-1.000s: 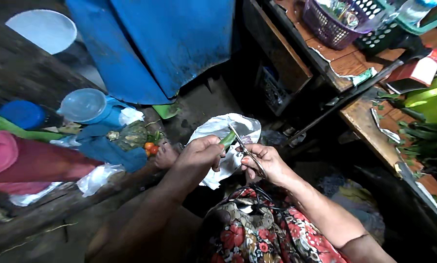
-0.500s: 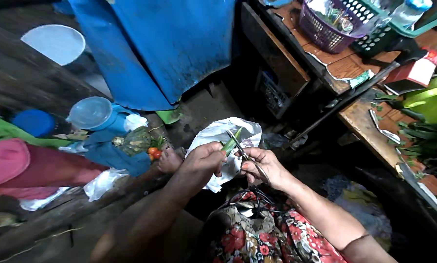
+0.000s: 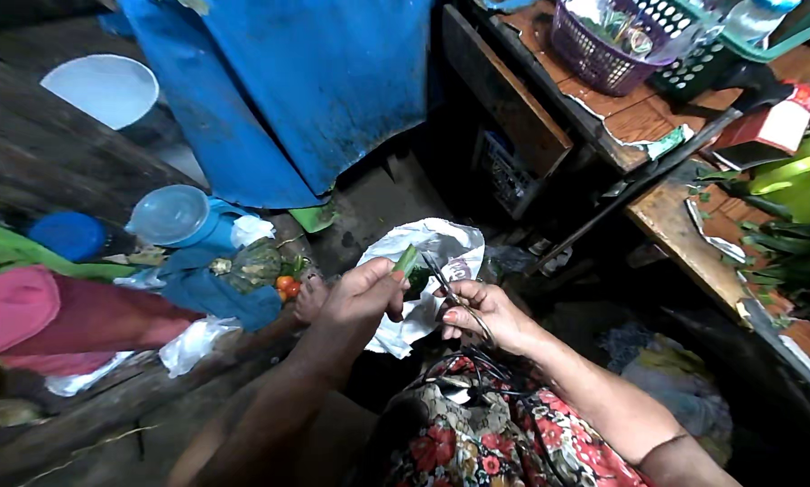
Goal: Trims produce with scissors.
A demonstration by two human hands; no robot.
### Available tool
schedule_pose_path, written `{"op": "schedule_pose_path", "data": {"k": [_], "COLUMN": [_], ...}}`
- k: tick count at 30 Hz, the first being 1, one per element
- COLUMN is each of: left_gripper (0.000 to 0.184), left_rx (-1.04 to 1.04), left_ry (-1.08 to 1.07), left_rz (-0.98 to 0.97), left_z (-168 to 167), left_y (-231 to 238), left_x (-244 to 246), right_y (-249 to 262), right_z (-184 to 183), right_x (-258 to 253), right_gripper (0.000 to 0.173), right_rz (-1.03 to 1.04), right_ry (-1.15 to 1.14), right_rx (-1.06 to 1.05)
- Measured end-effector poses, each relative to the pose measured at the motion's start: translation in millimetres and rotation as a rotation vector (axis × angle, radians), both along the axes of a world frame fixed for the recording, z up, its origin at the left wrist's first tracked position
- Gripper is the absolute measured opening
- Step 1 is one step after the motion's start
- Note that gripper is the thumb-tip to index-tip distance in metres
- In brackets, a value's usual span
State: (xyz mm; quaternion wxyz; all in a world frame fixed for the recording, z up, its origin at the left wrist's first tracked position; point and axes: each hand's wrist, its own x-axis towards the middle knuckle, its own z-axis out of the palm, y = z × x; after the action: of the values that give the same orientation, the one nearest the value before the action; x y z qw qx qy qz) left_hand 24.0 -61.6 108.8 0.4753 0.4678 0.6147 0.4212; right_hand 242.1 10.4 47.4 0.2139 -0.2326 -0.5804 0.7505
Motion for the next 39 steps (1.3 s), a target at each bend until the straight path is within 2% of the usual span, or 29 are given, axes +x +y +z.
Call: {"op": "schedule_pose_path", "data": {"k": [5, 11, 24, 27, 31, 34, 39], "left_gripper": [0.025, 0.025, 0.027, 0.024, 0.018, 0.017, 0.018], "left_rx": [-0.053, -0.169, -0.148, -0.128, -0.019, 0.108, 0.1], "left_ry": [0.021, 0.07, 0.089, 0.084, -0.014, -0.141, -0.354], "left_rz": [-0.037, -0.095, -0.149, -0.131, 0.005, -0.056, -0.188], "left_z": [-0.6, -1.4, -5.8, -7.0, -8.4, -14.9, -22.3], "left_y": [0.5, 0.1, -1.2, -1.4, -0.4, 0.2, 2.4], "left_x": [4.2, 8.9, 5.6, 5.3, 7.6, 8.5, 16.6], "right_y": [-1.0, -1.2, -2.7, -1.0, -1.0, -3.3, -8.1], "right_z": [2.2, 3.0, -3.7, -7.2, -8.7, -4.7, -3.3], "right_x": [-0.1, -2.5, 0.9, -1.3, -0.9, -0.8, -5.6], "right_gripper": [0.047, 0.038, 0.028, 0.03, 0.038, 0.036, 0.031], "right_rz": [0.045, 0.01, 0.021, -0.029, -0.061, -0.001, 0.073], "right_ry": [-0.027, -0.061, -0.012, -0.038, -0.125, -0.053, 0.102], "right_rx": [0.079, 0.103, 0.076, 0.057, 0.123, 0.098, 0.06]}}
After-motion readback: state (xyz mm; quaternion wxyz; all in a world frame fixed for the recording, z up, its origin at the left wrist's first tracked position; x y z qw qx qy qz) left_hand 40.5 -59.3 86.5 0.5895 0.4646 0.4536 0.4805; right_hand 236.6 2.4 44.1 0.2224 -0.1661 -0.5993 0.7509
